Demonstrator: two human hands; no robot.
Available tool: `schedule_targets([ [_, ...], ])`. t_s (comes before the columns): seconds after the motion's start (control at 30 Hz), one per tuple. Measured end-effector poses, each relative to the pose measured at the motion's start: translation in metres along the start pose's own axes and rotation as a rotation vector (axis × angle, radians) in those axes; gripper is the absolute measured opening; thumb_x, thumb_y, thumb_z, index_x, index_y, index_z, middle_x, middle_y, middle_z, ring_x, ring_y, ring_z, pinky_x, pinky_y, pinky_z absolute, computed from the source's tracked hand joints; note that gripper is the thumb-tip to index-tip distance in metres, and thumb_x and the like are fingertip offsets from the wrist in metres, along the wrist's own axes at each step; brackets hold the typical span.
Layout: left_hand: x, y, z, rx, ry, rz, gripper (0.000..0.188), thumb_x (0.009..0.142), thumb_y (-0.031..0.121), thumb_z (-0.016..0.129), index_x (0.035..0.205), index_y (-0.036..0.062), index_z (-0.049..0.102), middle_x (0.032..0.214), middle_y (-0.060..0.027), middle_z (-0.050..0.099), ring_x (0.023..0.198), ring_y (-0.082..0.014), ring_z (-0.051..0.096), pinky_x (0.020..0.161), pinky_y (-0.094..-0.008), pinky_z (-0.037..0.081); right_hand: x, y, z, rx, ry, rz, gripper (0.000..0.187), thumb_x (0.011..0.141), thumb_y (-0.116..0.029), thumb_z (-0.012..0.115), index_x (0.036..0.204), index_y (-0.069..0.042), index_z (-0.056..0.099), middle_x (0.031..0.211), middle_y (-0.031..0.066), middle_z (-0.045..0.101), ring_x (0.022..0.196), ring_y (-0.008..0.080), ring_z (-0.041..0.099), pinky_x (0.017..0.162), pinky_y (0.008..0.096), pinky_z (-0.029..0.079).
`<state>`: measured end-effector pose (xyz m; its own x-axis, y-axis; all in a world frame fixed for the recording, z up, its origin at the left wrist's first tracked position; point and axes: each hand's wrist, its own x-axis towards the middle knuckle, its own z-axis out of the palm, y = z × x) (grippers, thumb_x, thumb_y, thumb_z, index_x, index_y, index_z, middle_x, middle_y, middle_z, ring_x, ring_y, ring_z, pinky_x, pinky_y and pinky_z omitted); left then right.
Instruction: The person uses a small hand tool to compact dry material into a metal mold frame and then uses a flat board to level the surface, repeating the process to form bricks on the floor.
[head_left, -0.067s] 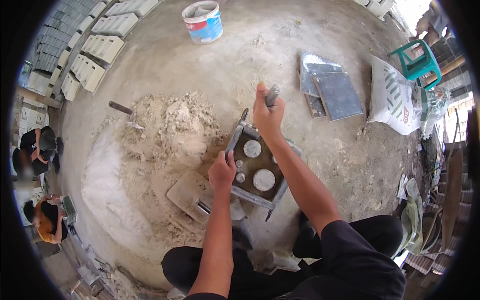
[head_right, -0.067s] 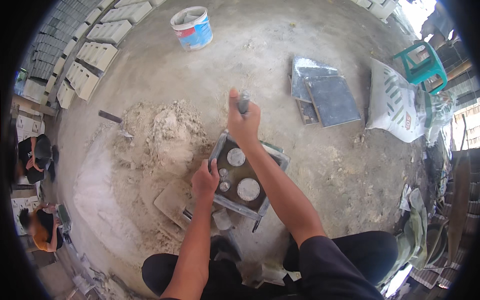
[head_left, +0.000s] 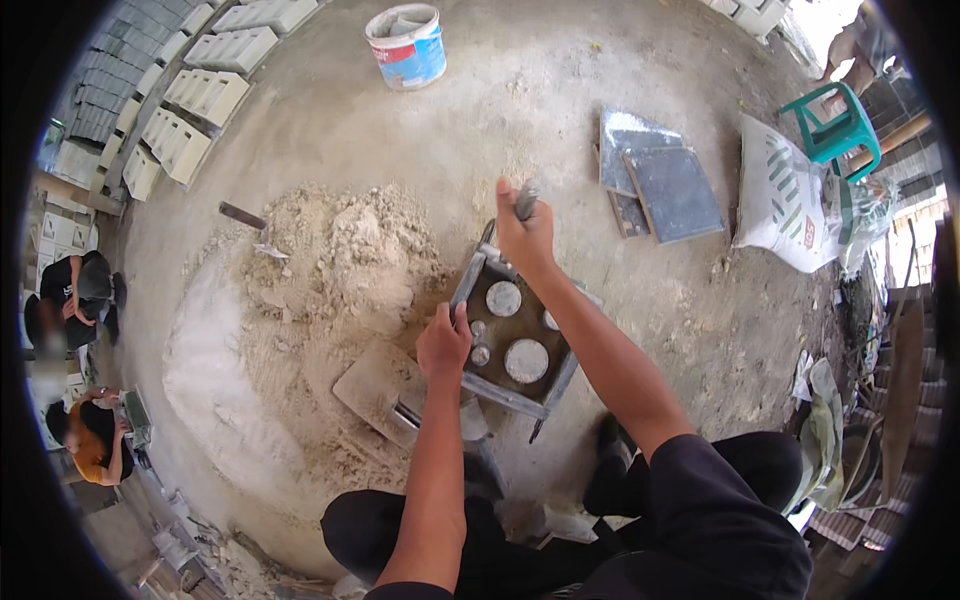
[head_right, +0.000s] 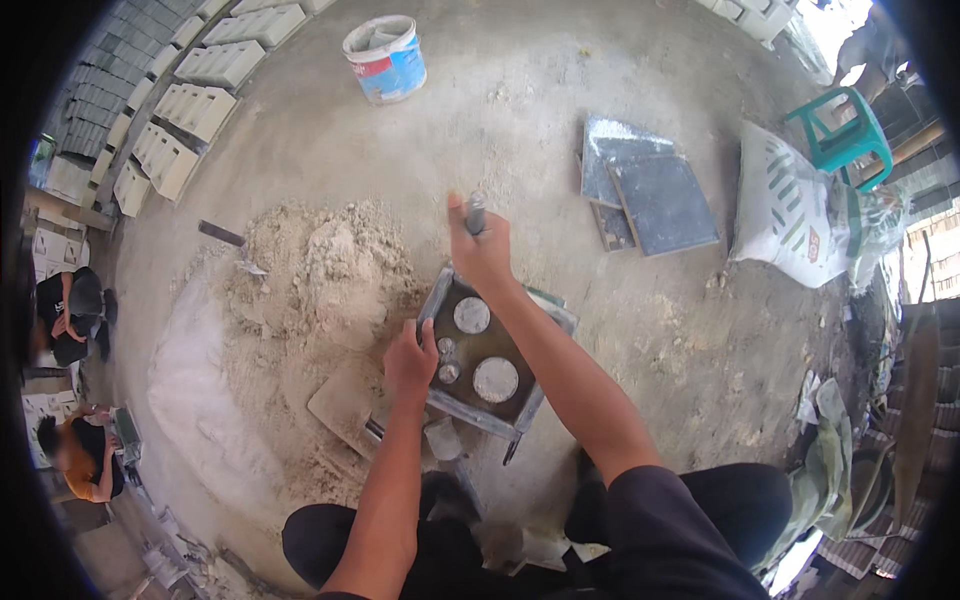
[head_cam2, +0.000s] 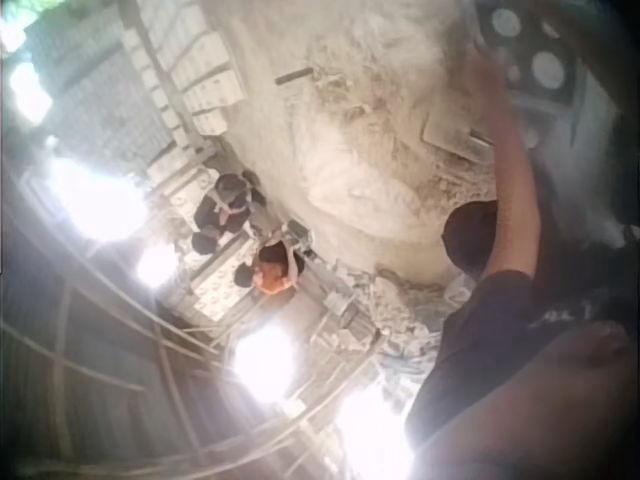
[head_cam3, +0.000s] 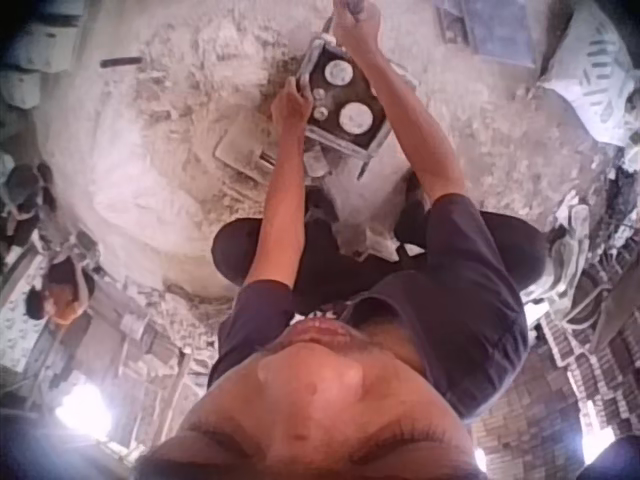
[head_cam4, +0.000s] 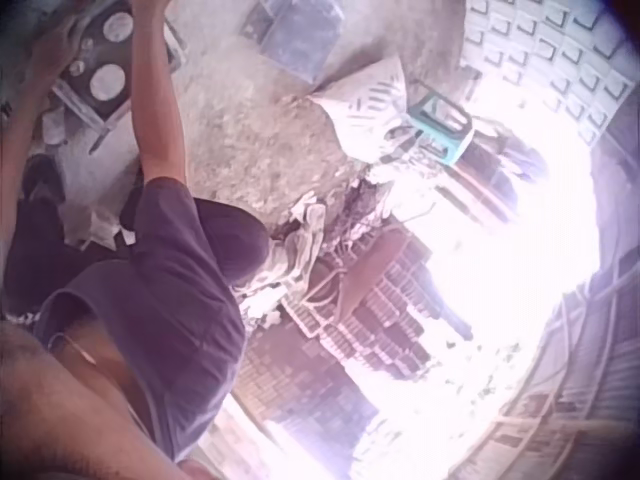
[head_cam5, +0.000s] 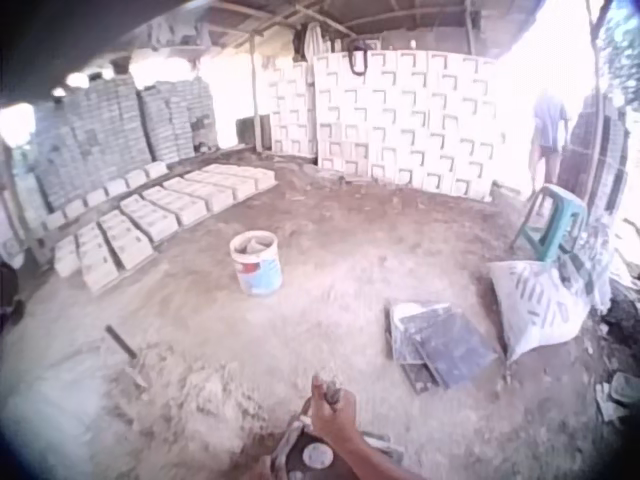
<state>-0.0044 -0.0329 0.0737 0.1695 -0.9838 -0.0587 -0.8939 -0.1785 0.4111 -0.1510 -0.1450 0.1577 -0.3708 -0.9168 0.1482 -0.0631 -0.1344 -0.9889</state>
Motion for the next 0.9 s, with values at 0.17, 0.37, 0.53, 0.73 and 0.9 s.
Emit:
schedule_targets([
  [0.17, -0.003, -0.002, -0.002, -0.010, -0.009, 0.009, 0.044, 0.097, 0.047, 0.041, 0.091, 0.0064, 0.057, 0.079, -0.0219, 0.066, 0.077, -0.0416, 0.064, 0.067, -0.0512, 0.049, -0.007, 0.007, -0.011, -0.048, 0.007, -0.049, 0.054, 0.098, -0.039, 0.053, 0.055, -0.007, 0.045, 0.049, -0.0060, 0.040, 0.048, 0.0042, 0.036, 0.043, 0.0277, 0.028],
  [0.37, -0.002, -0.006, -0.001, -0.002, -0.044, -0.031, 0.042, 0.096, 0.047, 0.042, 0.091, 0.0084, 0.057, 0.079, -0.0208, 0.066, 0.077, -0.0413, 0.064, 0.067, -0.0515, 0.049, -0.007, -0.017, -0.015, -0.145, 0.031, -0.071, 0.053, 0.098, -0.037, 0.052, 0.055, -0.007, 0.044, 0.049, -0.0054, 0.039, 0.047, 0.0047, 0.036, 0.043, 0.0283, 0.027],
  [0.53, 0.000, -0.008, 0.008, 0.005, -0.011, 0.004, 0.041, 0.096, 0.047, 0.041, 0.093, 0.0096, 0.056, 0.079, -0.0192, 0.066, 0.076, -0.0408, 0.064, 0.066, -0.0516, 0.049, -0.009, 0.002, -0.033, -0.086, 0.050, -0.048, 0.052, 0.099, -0.035, 0.052, 0.056, -0.009, 0.043, 0.048, -0.0059, 0.039, 0.046, 0.0039, 0.035, 0.042, 0.0268, 0.026],
  [0.73, -0.003, 0.000, 0.003, 0.025, -0.003, 0.016, 0.041, 0.097, 0.047, 0.040, 0.092, 0.0097, 0.055, 0.077, -0.0189, 0.066, 0.075, -0.0410, 0.064, 0.065, -0.0519, 0.049, -0.015, -0.003, -0.048, -0.017, 0.033, -0.023, 0.052, 0.099, -0.035, 0.053, 0.055, -0.008, 0.043, 0.048, -0.0059, 0.037, 0.047, 0.0036, 0.033, 0.041, 0.0280, 0.024],
  [0.9, 0.001, -0.008, -0.001, 0.061, 0.003, 0.026, 0.042, 0.098, 0.048, 0.038, 0.091, 0.0088, 0.054, 0.080, -0.0180, 0.067, 0.073, -0.0391, 0.064, 0.063, -0.0504, 0.050, -0.018, -0.028, -0.044, -0.074, 0.041, -0.016, 0.055, 0.097, -0.032, 0.056, 0.053, -0.003, 0.043, 0.049, -0.0049, 0.034, 0.051, 0.0044, 0.031, 0.041, 0.0314, 0.023],
])
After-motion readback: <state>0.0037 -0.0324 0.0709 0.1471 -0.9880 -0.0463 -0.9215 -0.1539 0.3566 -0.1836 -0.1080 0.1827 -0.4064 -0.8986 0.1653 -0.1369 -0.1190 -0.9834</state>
